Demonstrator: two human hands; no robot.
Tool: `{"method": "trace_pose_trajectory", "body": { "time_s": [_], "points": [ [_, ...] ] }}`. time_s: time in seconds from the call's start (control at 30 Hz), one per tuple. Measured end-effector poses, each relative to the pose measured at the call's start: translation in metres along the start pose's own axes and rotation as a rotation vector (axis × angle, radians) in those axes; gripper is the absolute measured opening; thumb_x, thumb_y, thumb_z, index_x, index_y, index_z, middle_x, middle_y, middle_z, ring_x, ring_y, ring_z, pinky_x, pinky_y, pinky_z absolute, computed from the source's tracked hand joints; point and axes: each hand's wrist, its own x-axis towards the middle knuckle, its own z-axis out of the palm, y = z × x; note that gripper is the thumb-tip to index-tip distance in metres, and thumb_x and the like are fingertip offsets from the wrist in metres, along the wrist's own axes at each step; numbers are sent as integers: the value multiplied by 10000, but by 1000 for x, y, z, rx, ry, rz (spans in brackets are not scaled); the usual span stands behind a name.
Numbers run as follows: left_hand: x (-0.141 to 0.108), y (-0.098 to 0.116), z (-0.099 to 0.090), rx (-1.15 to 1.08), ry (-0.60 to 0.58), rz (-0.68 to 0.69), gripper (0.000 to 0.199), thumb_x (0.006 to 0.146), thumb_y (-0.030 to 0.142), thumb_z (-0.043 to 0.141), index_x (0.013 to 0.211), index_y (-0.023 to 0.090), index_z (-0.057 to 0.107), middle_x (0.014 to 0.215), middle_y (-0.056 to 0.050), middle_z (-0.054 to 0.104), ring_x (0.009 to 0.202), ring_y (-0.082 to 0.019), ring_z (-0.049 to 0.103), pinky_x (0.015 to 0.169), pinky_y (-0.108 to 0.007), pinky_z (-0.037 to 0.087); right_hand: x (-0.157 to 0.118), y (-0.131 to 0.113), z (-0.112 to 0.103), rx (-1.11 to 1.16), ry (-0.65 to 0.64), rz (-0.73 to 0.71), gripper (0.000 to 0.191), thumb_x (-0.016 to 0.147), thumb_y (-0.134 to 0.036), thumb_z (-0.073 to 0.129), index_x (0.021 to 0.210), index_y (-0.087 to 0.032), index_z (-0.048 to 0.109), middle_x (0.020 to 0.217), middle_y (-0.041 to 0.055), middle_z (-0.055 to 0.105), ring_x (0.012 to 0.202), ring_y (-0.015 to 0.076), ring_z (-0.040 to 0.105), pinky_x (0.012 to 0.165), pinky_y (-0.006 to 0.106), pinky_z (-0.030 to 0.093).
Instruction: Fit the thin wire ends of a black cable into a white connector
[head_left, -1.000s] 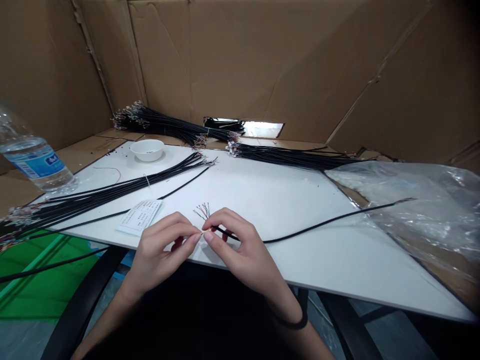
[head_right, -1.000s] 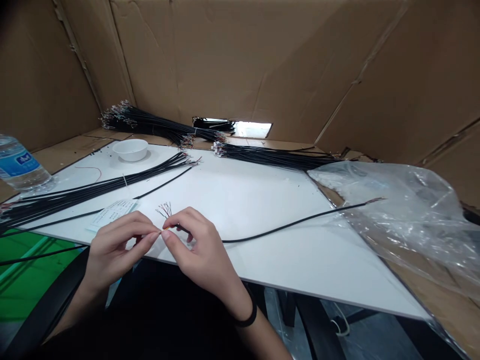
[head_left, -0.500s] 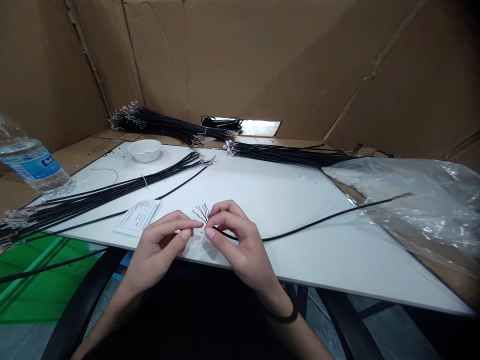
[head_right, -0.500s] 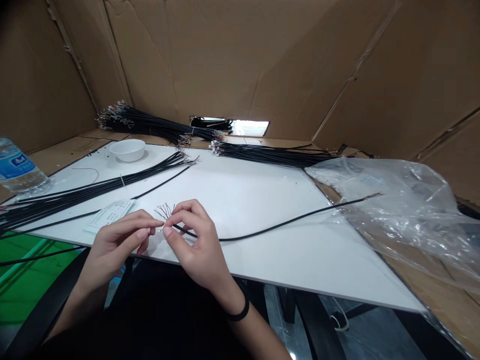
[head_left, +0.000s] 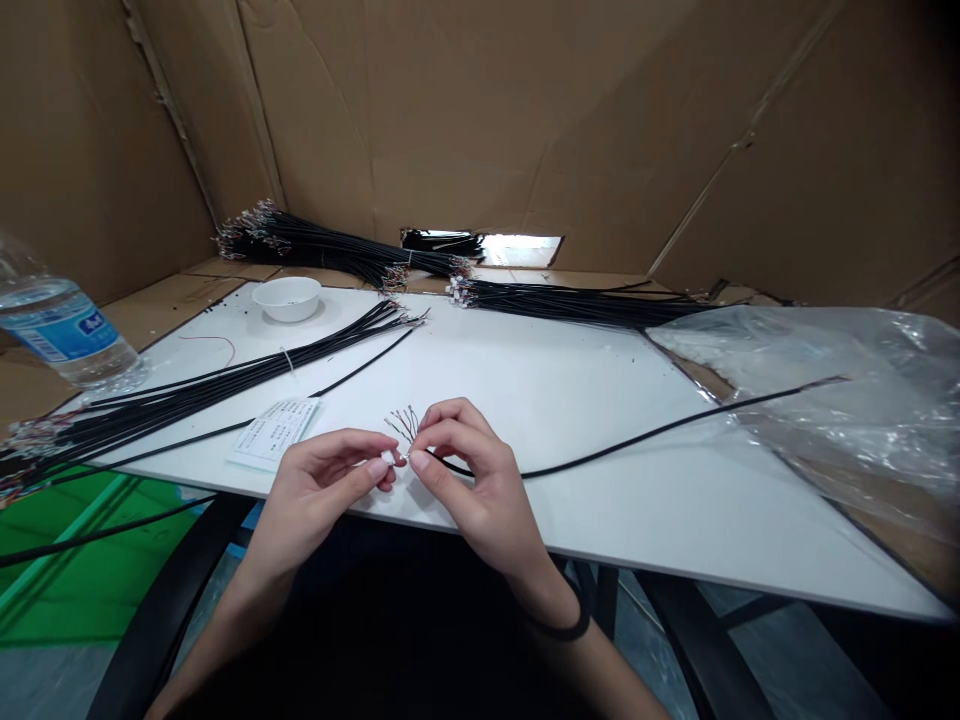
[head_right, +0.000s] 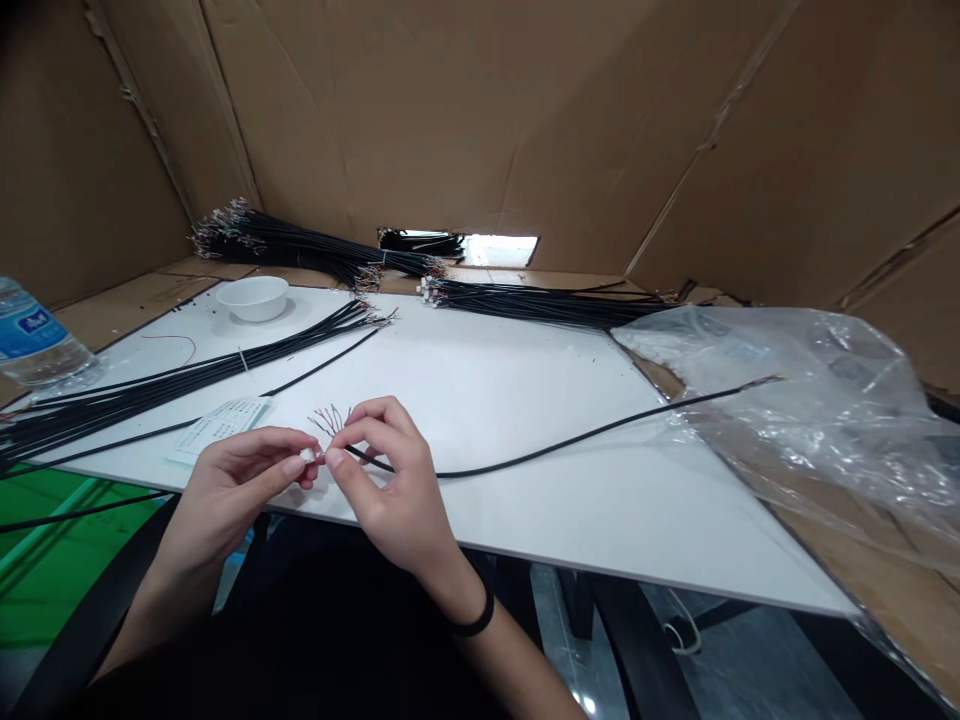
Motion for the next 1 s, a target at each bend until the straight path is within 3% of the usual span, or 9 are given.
{"method": "trace_pose_trajectory", "body": {
  "time_s": [0.57, 0.8, 1.0],
  "points": [
    [3, -2, -5, -49, -141, -28, 43, 812, 188, 744, 839, 205, 773, 707, -4, 708, 626, -101, 641, 623, -188, 531, -2, 1, 1, -29, 0, -10, 86, 856, -181, 628, 790, -195, 680, 918, 39, 561, 871, 159, 578, 791, 302, 498],
    [5, 0, -1, -38, -97, -91, 25, 763, 197, 780, 757, 185, 759, 687, 2, 685, 585, -78, 571, 546, -156, 482, -3, 1, 2, -41, -2, -17, 89, 851, -169, 636, 781, -198, 683, 909, 37, 556, 861, 160, 573, 792, 308, 496],
    [5, 1, 0, 14, -75, -63, 57, 757, 222, 775, 756, 170, 750, 687, -14, 677, 597, -102, 563, 538, -185, 477, -2, 0, 2, -57, 1, -16, 93, 851, -185, 635, 778, -207, 689, 908, 38, 561, 856, 169, 578, 792, 322, 508]
  ]
}}
